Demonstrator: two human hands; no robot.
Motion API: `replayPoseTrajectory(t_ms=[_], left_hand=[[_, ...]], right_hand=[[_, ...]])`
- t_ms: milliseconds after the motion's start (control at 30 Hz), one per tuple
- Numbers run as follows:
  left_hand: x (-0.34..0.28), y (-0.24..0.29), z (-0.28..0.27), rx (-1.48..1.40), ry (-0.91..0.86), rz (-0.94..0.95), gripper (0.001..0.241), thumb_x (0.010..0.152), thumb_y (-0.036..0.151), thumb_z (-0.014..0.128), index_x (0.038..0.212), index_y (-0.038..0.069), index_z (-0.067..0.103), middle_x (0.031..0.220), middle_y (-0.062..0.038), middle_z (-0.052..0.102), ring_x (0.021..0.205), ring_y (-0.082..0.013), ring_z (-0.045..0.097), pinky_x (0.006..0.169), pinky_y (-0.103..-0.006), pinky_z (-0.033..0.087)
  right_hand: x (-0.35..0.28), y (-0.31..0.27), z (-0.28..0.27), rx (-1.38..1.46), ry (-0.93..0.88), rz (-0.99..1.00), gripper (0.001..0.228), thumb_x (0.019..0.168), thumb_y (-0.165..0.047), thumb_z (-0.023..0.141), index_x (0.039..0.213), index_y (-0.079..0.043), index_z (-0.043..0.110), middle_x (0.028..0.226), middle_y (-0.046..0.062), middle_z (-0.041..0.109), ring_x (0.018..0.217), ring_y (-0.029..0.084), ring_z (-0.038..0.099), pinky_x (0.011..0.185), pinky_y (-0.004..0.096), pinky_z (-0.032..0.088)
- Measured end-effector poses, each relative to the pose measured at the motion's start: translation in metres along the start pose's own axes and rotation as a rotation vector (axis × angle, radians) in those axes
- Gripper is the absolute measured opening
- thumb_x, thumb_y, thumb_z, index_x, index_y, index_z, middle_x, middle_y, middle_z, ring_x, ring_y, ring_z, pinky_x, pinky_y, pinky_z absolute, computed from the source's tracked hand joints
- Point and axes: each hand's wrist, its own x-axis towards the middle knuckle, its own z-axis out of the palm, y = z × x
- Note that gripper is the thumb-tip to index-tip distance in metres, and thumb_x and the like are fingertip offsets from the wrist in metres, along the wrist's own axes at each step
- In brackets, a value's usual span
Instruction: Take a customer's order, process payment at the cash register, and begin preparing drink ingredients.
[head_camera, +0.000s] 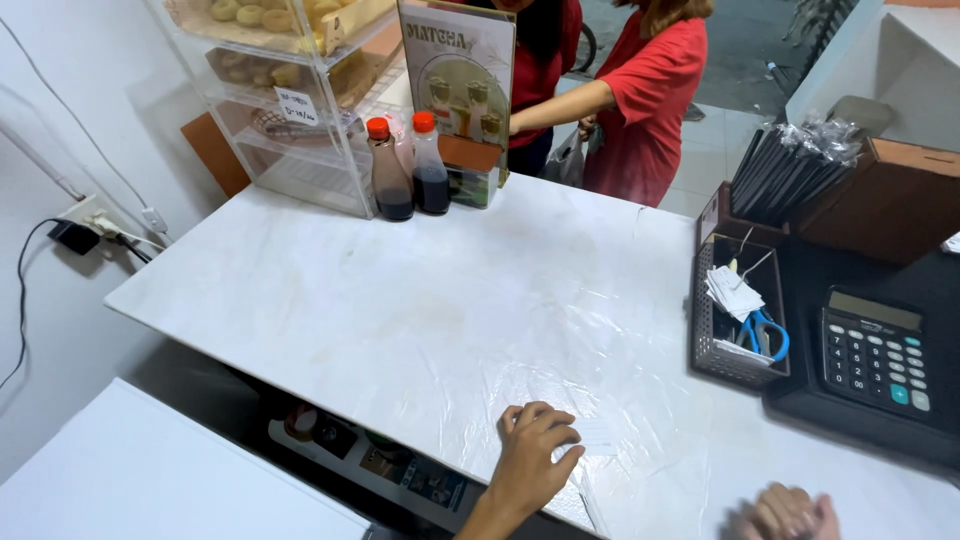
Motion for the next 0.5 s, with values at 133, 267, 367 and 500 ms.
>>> replayPoseTrajectory(t_ms=[133, 267, 367, 500], left_hand=[[-0.001, 0.001, 0.0, -0.003, 0.003, -0.009, 0.014, 0.087, 0.019, 0.074, 0.091, 0.006, 0.078, 0.116, -0.006, 0.073, 0.126, -0.0238, 0.052, 0.108, -0.0511, 0.021], [-0.001, -0.003, 0.003, 0.003, 0.006, -0.006, 0.015, 0.086, 0.019, 0.076, 0.092, 0.005, 0.078, 0.118, -0.006, 0.072, 0.127, -0.0251, 0.051, 0.108, -0.0511, 0.02], [-0.002, -0.001, 0.002, 0.022, 0.006, -0.008, 0.015, 0.086, 0.02, 0.076, 0.091, 0.007, 0.079, 0.118, -0.005, 0.073, 0.127, -0.025, 0.051, 0.107, -0.05, 0.021], [0.0, 0.001, 0.0, 0.012, 0.011, 0.011, 0.015, 0.086, 0.02, 0.076, 0.092, 0.006, 0.079, 0.12, -0.003, 0.075, 0.125, -0.0257, 0.053, 0.107, -0.049, 0.024]], right_hand=[[0.05, 0.089, 0.154, -0.282, 0.126, -0.002, 0.074, 0.118, -0.061, 0.023, 0.067, -0.015, 0.051, 0.053, -0.002, 0.041, 0.049, 0.014, 0.047, 0.048, 0.033, 0.039], [0.067, 0.171, 0.254, -0.683, 0.485, -0.094, 0.047, 0.109, -0.048, 0.033, 0.113, -0.009, 0.058, 0.089, 0.013, 0.06, 0.08, 0.024, 0.064, 0.065, 0.034, 0.051], [0.062, 0.216, 0.325, -0.867, 0.461, -0.049, 0.043, 0.108, -0.033, 0.048, 0.133, 0.001, 0.055, 0.122, 0.02, 0.064, 0.098, 0.026, 0.065, 0.076, 0.037, 0.054], [0.07, 0.233, 0.31, -1.314, 0.273, -0.215, 0.037, 0.098, -0.022, 0.056, 0.129, -0.002, 0.056, 0.107, 0.011, 0.07, 0.092, 0.015, 0.067, 0.075, 0.027, 0.054]])
